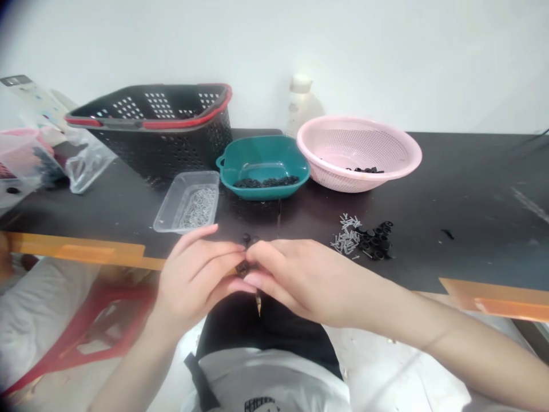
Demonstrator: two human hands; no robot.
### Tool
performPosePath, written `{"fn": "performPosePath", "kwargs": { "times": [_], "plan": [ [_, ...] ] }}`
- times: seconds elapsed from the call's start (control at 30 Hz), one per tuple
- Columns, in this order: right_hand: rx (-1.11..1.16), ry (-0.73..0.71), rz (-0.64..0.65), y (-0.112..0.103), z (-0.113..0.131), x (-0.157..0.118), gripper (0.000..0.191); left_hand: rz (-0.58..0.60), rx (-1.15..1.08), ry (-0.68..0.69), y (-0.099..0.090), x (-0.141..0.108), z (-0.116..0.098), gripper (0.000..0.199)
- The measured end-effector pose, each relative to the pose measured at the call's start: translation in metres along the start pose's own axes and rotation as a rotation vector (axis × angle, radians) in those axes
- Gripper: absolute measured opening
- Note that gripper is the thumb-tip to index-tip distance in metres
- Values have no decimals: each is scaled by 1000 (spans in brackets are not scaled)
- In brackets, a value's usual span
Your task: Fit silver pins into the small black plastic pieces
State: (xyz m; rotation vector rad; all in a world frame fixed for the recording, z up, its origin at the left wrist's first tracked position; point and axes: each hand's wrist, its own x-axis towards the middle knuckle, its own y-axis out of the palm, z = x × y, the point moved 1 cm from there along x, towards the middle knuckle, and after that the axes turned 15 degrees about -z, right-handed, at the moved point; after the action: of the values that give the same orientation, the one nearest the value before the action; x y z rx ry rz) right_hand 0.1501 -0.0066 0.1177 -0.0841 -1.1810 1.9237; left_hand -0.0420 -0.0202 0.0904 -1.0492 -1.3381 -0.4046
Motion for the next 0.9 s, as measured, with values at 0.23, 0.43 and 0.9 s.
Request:
{"fn": "performPosePath", "kwargs": {
  "times": [0.23,0.43,0.9],
  "plan": [
    [180,62,-56,3,1,6,9,-87,63,85,-7,-2,9,15],
    [229,90,-33,7,3,10,11,-150,102,67,-3,-8,6,16],
    [81,-188,22,12,-9,18,26,127,-38,6,5,-4,9,39]
  ]
}}
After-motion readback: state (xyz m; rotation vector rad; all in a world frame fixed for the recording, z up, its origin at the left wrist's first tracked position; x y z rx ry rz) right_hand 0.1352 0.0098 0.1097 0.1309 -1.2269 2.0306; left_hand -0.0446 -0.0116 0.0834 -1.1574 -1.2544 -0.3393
